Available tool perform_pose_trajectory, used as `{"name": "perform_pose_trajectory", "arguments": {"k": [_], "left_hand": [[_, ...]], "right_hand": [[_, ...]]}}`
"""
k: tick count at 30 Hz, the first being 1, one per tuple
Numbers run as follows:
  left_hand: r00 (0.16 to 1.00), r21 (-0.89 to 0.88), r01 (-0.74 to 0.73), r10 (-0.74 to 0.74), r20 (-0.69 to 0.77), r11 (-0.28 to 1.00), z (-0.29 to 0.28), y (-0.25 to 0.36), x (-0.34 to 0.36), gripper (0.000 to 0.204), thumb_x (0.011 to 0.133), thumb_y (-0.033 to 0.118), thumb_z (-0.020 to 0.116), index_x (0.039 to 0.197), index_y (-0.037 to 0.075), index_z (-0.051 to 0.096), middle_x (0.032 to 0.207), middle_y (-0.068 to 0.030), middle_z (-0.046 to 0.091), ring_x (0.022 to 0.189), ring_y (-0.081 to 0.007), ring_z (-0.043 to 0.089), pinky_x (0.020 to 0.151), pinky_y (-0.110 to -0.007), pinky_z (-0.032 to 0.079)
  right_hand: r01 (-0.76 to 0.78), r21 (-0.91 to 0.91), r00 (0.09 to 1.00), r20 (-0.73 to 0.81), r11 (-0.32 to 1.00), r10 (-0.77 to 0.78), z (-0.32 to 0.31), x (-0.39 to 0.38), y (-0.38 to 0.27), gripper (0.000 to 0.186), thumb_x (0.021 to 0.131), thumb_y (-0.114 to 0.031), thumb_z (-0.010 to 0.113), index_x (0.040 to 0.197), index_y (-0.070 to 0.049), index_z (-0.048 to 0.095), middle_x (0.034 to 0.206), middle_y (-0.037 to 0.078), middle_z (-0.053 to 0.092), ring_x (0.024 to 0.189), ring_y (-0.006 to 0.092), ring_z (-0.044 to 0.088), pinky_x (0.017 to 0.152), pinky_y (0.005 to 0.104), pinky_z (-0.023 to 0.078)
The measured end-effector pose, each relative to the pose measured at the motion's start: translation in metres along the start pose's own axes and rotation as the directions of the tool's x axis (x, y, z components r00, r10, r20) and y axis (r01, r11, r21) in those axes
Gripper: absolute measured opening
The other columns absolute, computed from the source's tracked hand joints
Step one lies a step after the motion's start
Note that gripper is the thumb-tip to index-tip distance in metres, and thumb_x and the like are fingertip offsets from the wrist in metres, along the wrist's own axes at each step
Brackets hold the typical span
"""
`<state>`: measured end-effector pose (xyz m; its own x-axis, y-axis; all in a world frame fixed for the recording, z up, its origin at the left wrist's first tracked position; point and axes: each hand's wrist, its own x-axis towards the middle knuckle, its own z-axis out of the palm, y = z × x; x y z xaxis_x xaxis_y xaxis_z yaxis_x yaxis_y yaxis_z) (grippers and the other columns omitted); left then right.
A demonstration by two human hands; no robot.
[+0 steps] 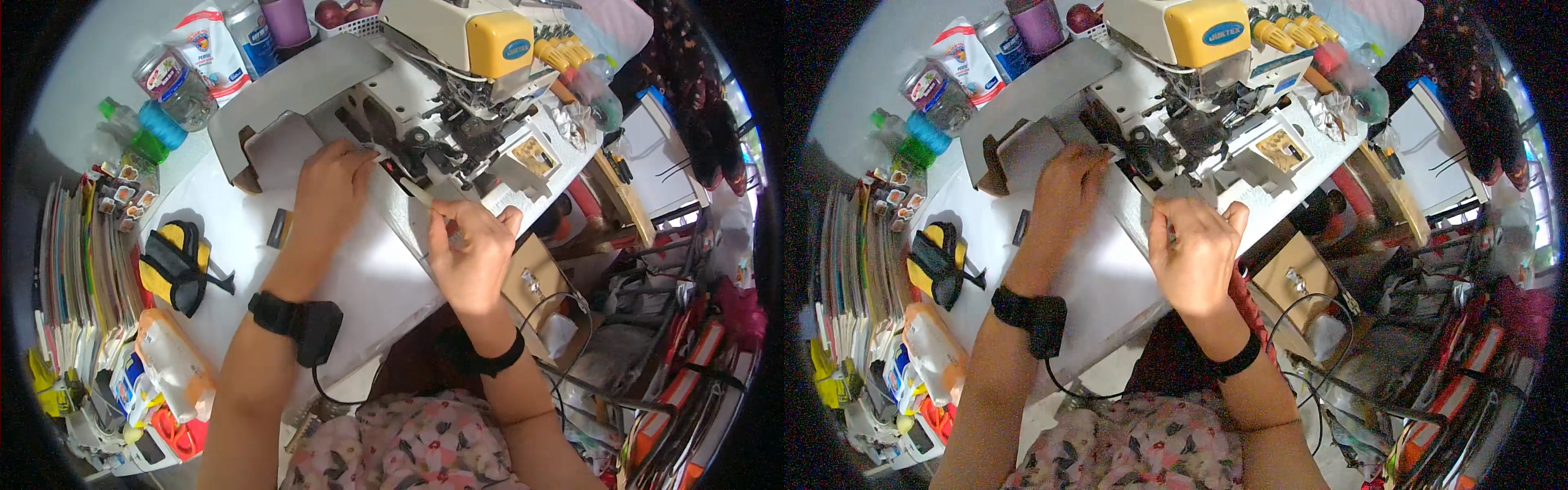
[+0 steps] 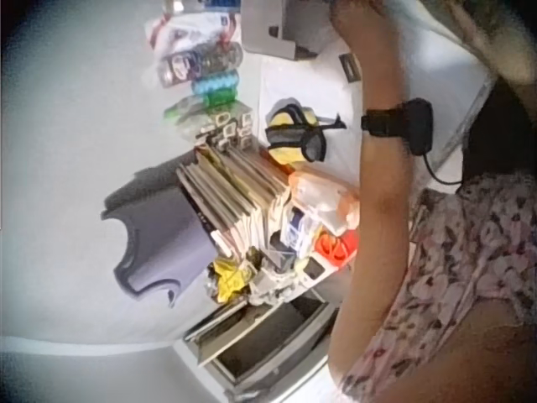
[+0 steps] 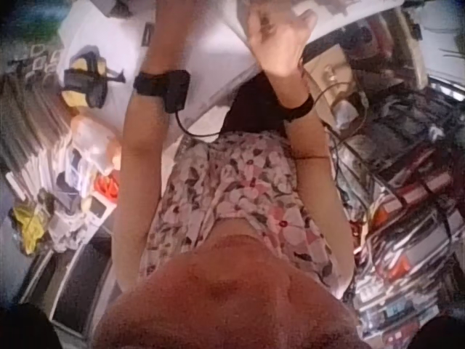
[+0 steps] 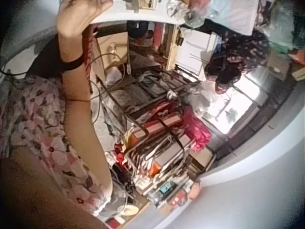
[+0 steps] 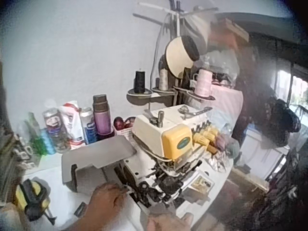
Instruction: Thread an industrial overlock sewing machine.
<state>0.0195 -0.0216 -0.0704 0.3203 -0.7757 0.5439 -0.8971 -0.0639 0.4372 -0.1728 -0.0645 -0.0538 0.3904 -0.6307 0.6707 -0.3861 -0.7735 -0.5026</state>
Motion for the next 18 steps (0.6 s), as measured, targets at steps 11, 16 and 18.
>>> {"name": "perform_pose_trajectory", "arguments": {"k": [11, 16, 18], "left_hand": [[0.951, 0.237, -0.028, -0.048, 0.305, 0.971, -0.016, 0.007, 0.026, 0.024, 0.082, 0.011, 0.059, 0.098, 0.011, 0.076, 0.090, -0.0170, 0.069, 0.085, -0.0360, 0.067, 0.077, -0.043, 0.054], [0.932, 0.289, -0.119, 0.007, 0.361, 0.950, -0.018, -0.009, 0.036, 0.017, 0.083, 0.015, 0.062, 0.090, 0.012, 0.077, 0.083, -0.0176, 0.069, 0.081, -0.0357, 0.068, 0.076, -0.044, 0.055], [0.906, 0.294, -0.173, 0.034, 0.423, 0.940, -0.018, -0.007, 0.044, 0.016, 0.083, 0.016, 0.062, 0.089, 0.011, 0.076, 0.084, -0.0178, 0.069, 0.082, -0.0354, 0.068, 0.075, -0.044, 0.055]], "right_hand": [[0.105, 0.080, 0.993, -0.055, 0.991, -0.101, 0.004, -0.009, 0.016, 0.012, 0.072, -0.001, 0.070, 0.078, -0.009, 0.064, 0.074, 0.005, 0.067, 0.065, 0.0224, 0.061, 0.072, 0.0362, 0.032], [0.119, 0.099, 0.992, -0.059, 0.988, -0.113, -0.005, -0.010, 0.016, 0.013, 0.071, -0.001, 0.071, 0.080, -0.008, 0.065, 0.077, 0.006, 0.068, 0.066, 0.0223, 0.062, 0.072, 0.0359, 0.032], [0.111, 0.086, 0.992, -0.067, 0.990, -0.106, -0.012, -0.009, 0.020, 0.013, 0.072, -0.001, 0.071, 0.081, -0.008, 0.065, 0.077, 0.006, 0.069, 0.066, 0.0225, 0.062, 0.072, 0.0357, 0.032]]}}
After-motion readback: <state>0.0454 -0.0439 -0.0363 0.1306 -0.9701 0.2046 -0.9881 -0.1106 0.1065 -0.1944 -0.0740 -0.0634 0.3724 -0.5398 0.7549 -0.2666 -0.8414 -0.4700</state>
